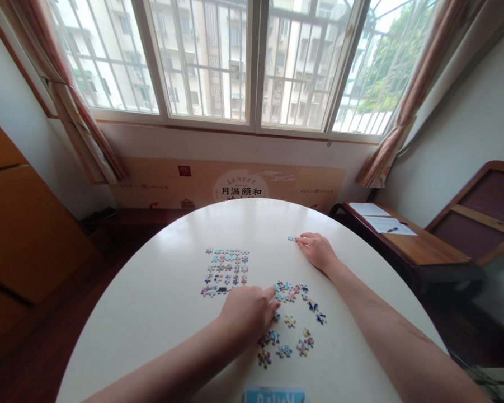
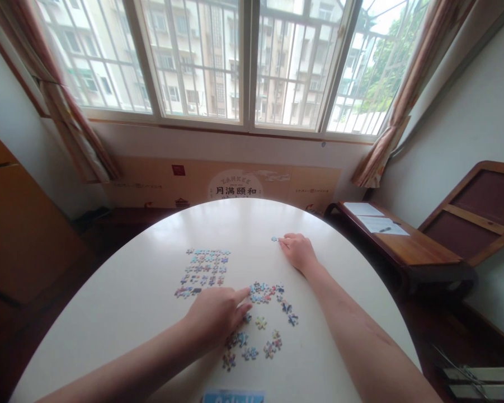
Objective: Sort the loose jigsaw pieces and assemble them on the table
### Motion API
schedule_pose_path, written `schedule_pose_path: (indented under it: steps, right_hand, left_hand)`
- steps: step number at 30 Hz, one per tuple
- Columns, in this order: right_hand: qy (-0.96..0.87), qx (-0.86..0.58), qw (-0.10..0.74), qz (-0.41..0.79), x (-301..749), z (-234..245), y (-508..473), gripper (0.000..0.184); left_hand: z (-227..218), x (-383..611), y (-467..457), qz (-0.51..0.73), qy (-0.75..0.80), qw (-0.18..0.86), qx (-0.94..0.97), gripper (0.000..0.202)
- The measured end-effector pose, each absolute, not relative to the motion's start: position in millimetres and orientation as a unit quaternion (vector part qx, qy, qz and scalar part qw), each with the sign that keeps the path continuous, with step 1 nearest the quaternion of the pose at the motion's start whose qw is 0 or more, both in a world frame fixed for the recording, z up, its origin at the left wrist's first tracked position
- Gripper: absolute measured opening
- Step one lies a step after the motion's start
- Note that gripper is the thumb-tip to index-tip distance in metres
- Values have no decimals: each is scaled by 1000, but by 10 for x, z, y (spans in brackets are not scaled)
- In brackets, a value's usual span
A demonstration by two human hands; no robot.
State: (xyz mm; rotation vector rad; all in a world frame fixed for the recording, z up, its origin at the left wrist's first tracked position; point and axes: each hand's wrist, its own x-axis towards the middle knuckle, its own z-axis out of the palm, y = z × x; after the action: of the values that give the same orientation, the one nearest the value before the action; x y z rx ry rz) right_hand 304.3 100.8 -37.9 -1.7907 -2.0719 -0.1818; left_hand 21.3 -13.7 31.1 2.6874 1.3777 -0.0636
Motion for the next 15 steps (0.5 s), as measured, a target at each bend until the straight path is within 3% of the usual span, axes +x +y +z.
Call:
schedule_pose_path:
  steps: [15]
  right_hand:
    - [-738, -622, 254, -62, 3066, -407, 1022, 30]
  left_hand:
    - [321, 205, -146, -25, 458, 69, 886, 37]
